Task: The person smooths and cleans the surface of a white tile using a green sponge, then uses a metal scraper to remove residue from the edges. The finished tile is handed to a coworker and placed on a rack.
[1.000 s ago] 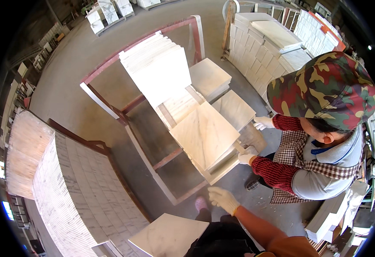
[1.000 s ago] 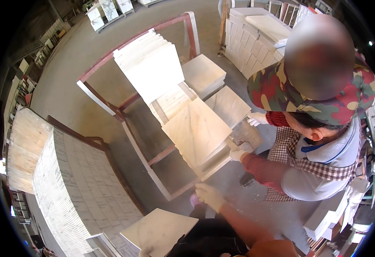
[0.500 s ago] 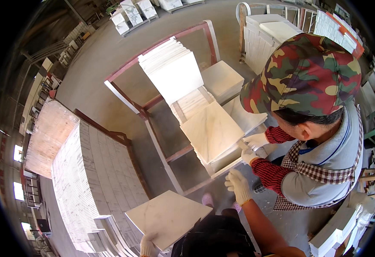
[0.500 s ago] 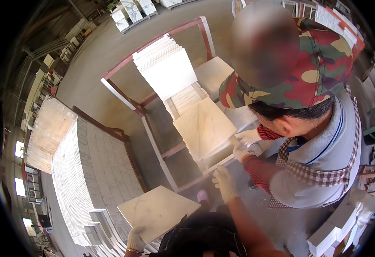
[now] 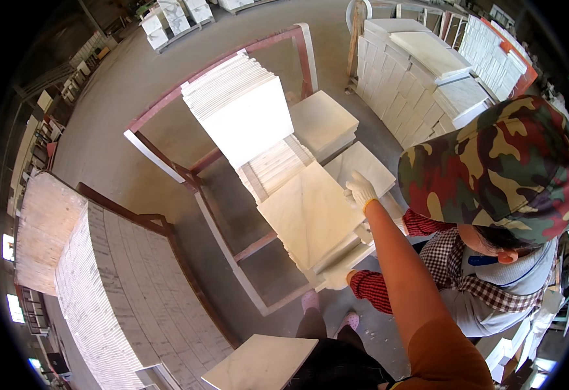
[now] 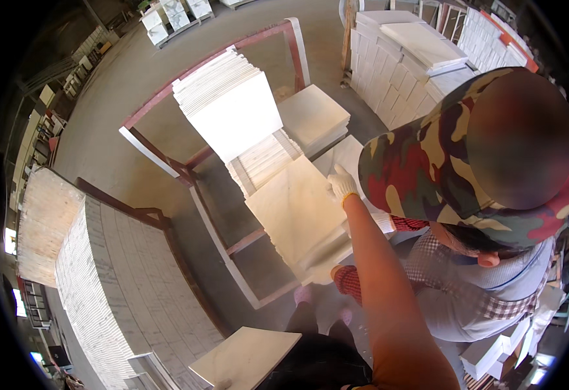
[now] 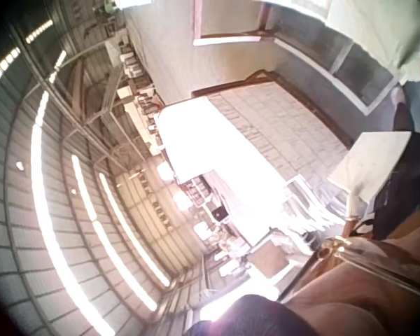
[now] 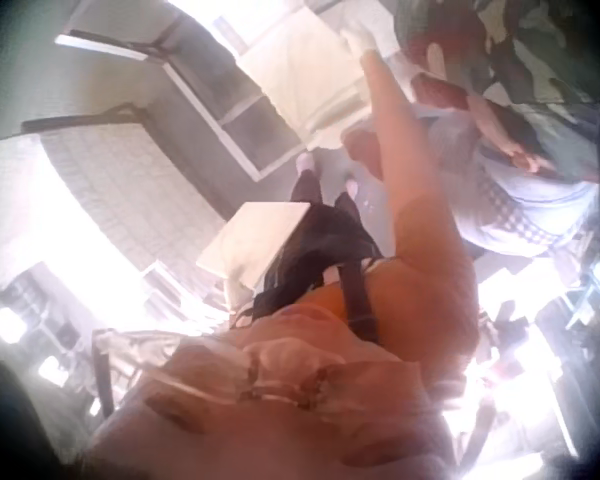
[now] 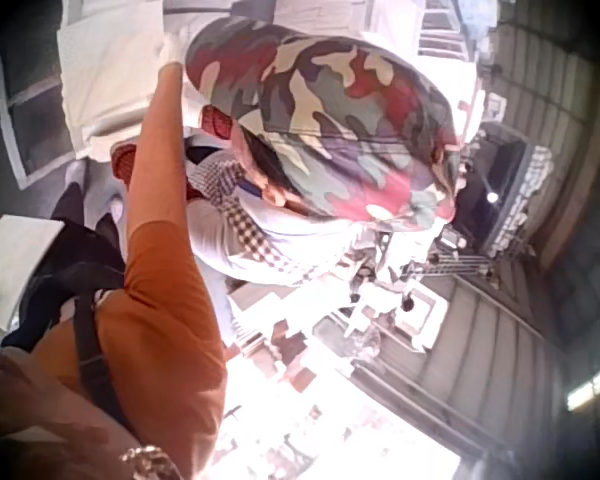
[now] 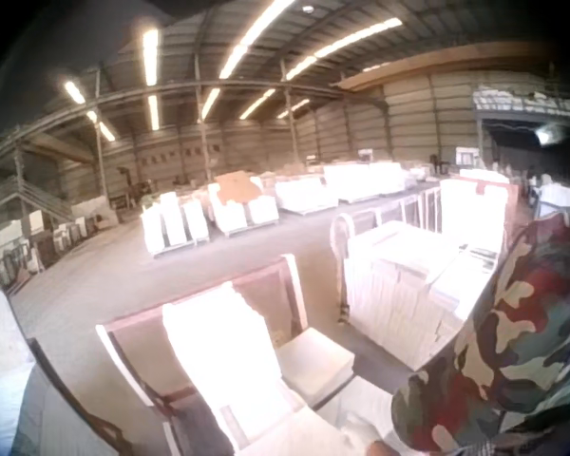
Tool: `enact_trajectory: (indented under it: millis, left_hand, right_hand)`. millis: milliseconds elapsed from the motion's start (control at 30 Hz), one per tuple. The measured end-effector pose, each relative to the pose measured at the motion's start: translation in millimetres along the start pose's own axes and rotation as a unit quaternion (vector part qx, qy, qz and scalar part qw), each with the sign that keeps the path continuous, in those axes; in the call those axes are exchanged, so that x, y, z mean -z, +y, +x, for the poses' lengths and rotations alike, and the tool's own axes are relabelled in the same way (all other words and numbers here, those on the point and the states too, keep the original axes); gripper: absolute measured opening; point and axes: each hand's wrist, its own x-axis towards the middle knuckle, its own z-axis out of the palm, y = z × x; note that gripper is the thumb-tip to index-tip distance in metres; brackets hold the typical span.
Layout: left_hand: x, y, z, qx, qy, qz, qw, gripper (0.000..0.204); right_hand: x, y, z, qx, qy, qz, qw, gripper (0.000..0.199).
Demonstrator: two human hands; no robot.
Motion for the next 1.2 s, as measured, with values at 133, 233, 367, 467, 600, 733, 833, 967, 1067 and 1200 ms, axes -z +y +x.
enact_trajectory:
  millis: [133, 233, 367, 467, 600, 733, 833, 967, 1067, 1200]
  left_hand:
    - [0, 24, 36, 0.029, -0.016, 0.011, 0.999, 0.046]
    - [2, 36, 59, 0.045, -0.027, 0.027, 0.998, 0.046]
    - [5, 49, 80, 0.062, -0.027, 0.043, 0.997, 0.047]
    - [6, 53, 90, 0.071, -0.029, 0.051, 0.996, 0.047]
    - [6, 57, 97, 0.08, -0.032, 0.059, 0.995, 0.047]
    - [7, 61, 101, 0.082, -0.035, 0.069, 0.994, 0.047]
    - [6, 63, 101, 0.085, -0.031, 0.072, 0.993, 0.047]
    - [5, 65, 101, 0.085, -0.03, 0.076, 0.993, 0.047]
    - [3, 66, 105, 0.079, -0.039, 0.076, 0.993, 0.047]
    - [-1, 64, 95, 0.073, -0.029, 0.069, 0.995, 0.047]
  right_hand:
    - [-8, 2, 65, -0.049, 0.032, 0.055, 0.997, 0.072]
    - [-10, 23, 119, -0.039, 0.039, 0.072, 0.996, 0.074]
    - [-26, 31, 152, -0.03, 0.037, 0.061, 0.997, 0.04]
    - [-34, 30, 169, -0.051, 0.058, 0.085, 0.993, 0.039]
    - [-42, 28, 182, -0.059, 0.03, 0.078, 0.995, 0.061]
    - [-41, 32, 195, -0.064, 0.042, 0.068, 0.995, 0.071]
    - [-45, 31, 198, -0.064, 0.034, 0.057, 0.996, 0.07]
    - [-46, 30, 201, -0.063, 0.026, 0.068, 0.995, 0.069]
    - [-31, 32, 204, -0.035, 0.013, 0.069, 0.997, 0.07]
    - [-55, 17, 151, -0.005, 0.016, 0.079, 0.997, 0.063]
